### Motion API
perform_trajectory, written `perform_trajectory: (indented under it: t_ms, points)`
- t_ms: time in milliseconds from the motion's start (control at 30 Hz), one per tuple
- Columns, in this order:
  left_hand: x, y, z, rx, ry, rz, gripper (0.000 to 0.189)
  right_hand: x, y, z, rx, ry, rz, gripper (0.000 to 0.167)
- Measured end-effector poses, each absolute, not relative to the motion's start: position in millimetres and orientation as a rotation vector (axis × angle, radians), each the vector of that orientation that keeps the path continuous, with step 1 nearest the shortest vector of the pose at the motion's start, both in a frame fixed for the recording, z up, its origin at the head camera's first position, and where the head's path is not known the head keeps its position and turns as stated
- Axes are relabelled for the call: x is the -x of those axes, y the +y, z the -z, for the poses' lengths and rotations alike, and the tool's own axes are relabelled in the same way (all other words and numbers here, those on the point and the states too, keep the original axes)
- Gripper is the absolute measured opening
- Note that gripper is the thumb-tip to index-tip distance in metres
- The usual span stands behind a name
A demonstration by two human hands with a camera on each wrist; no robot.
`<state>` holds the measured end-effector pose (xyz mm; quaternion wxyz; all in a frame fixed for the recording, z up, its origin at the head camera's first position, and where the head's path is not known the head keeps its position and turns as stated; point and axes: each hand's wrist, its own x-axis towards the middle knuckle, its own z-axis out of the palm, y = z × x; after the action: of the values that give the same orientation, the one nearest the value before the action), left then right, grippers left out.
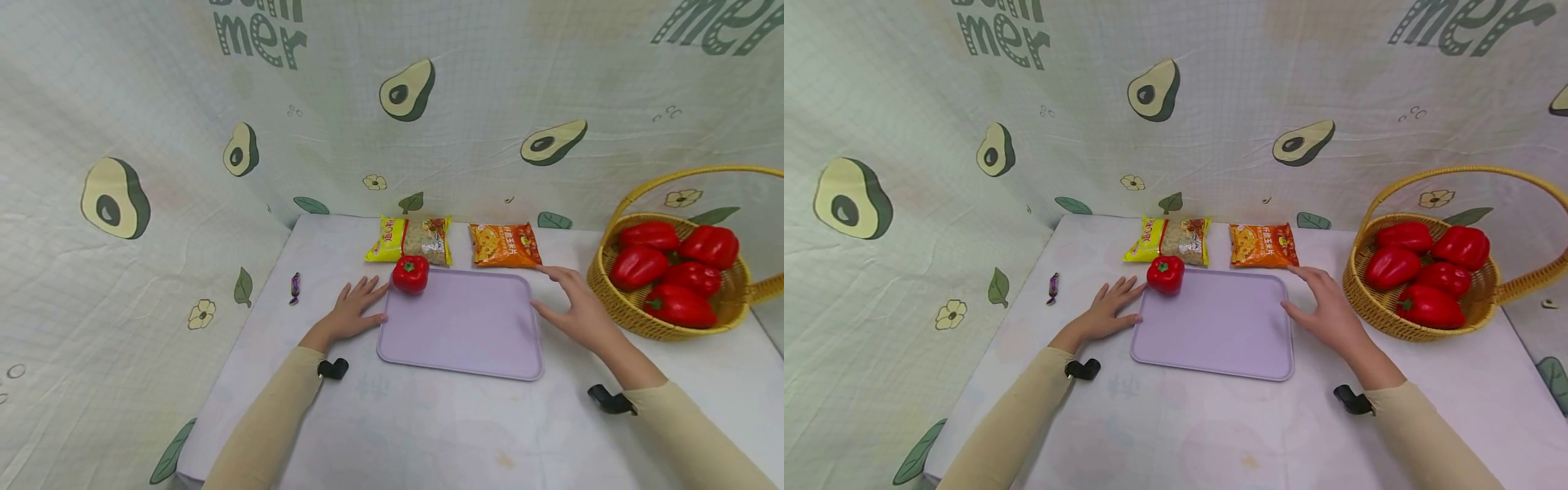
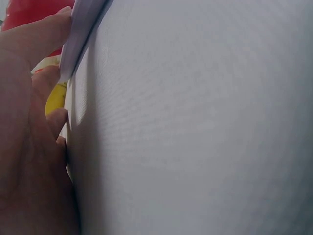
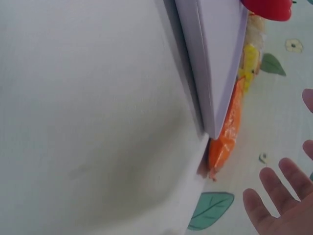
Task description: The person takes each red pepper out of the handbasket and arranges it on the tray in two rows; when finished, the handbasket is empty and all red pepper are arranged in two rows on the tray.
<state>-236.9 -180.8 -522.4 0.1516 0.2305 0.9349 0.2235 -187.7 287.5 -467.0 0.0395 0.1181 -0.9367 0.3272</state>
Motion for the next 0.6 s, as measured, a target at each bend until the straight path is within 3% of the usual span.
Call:
perform_trajectory:
  t_ms: [600]
  points:
    - [235.7,-179.4,522.6,-0.638,2.681,-0.644,0.078,174.8,328.2,455.3,-0.274,-2.856,-0.893,0.069]
